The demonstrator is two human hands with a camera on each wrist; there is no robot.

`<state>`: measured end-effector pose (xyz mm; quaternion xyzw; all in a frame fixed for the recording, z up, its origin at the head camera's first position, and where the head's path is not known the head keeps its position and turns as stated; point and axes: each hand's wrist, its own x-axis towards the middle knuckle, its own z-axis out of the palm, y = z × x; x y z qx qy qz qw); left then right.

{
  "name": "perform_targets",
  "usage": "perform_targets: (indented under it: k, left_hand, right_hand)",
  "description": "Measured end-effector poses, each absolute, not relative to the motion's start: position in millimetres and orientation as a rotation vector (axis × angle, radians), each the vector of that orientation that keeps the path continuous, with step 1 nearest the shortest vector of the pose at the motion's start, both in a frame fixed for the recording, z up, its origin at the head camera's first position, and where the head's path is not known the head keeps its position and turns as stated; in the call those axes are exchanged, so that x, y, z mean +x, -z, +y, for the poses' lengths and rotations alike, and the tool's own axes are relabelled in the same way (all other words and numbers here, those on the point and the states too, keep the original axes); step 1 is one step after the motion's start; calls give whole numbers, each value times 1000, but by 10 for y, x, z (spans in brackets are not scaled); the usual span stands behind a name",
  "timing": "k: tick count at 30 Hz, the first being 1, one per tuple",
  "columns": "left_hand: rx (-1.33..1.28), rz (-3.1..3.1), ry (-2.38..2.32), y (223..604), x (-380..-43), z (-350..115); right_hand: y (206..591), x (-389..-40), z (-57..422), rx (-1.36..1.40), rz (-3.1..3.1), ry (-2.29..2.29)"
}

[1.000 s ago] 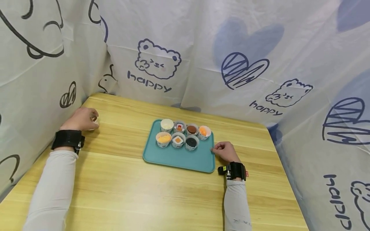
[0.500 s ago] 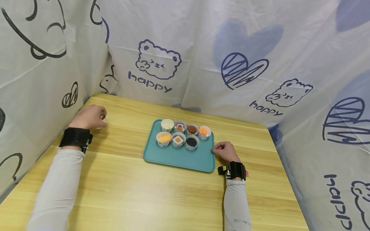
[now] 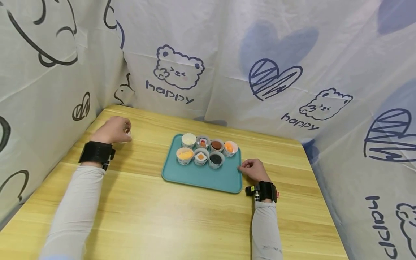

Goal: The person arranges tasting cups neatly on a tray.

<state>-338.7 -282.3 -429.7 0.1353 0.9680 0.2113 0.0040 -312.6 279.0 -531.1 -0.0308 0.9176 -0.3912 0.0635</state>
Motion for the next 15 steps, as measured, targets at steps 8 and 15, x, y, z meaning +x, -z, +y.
perform_targets:
  k: [8,15]
  left_hand:
    - [468,3019,-684,4290,-3420,-2634]
    - [515,3014,-702,4265,-3441,-2444]
  right_hand:
    - [5313,-3126,2794,-104,2774,1180]
    - [5314,-3130,2801,-127,2788,1165]
